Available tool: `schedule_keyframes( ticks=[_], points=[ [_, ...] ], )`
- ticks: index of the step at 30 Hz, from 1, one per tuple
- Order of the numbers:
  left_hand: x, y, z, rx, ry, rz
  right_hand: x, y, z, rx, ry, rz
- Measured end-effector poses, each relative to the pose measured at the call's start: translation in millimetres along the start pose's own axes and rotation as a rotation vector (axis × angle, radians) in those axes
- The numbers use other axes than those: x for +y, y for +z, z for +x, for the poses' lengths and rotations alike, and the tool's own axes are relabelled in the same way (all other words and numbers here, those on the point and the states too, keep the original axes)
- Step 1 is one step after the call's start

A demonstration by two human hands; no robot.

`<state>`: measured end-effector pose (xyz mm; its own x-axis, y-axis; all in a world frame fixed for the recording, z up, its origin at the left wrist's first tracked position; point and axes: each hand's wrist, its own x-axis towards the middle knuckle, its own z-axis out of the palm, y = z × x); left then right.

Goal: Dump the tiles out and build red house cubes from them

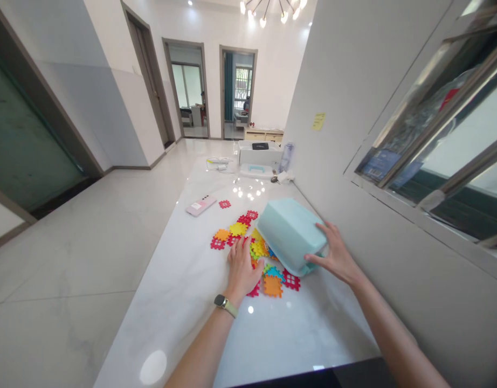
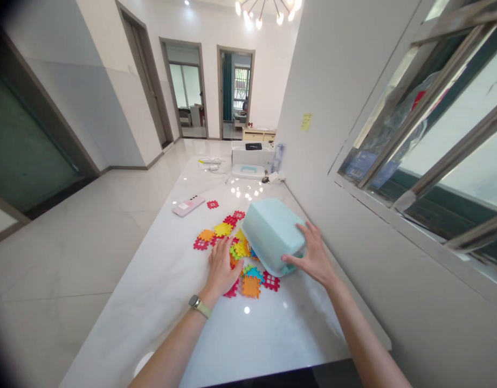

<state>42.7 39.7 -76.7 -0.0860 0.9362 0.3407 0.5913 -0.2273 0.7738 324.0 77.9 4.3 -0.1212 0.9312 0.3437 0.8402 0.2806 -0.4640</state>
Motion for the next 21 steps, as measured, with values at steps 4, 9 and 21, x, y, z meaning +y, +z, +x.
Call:
schedule_keyframes(
  ticks=[4, 9, 21],
  points=[
    [2, 2, 2, 0.002, -0.001, 0.066, -7, 20, 3, 0.143, -0.024, 0.089],
    [4, 4, 4, 0.003, 0.027, 0.091, -34, 40, 12, 0.173, -0.021, 0.112],
    [0, 3, 3, 0.23, -0.149, -0.193, -95, 60, 20, 0.379, -0.012, 0.208]
  ],
)
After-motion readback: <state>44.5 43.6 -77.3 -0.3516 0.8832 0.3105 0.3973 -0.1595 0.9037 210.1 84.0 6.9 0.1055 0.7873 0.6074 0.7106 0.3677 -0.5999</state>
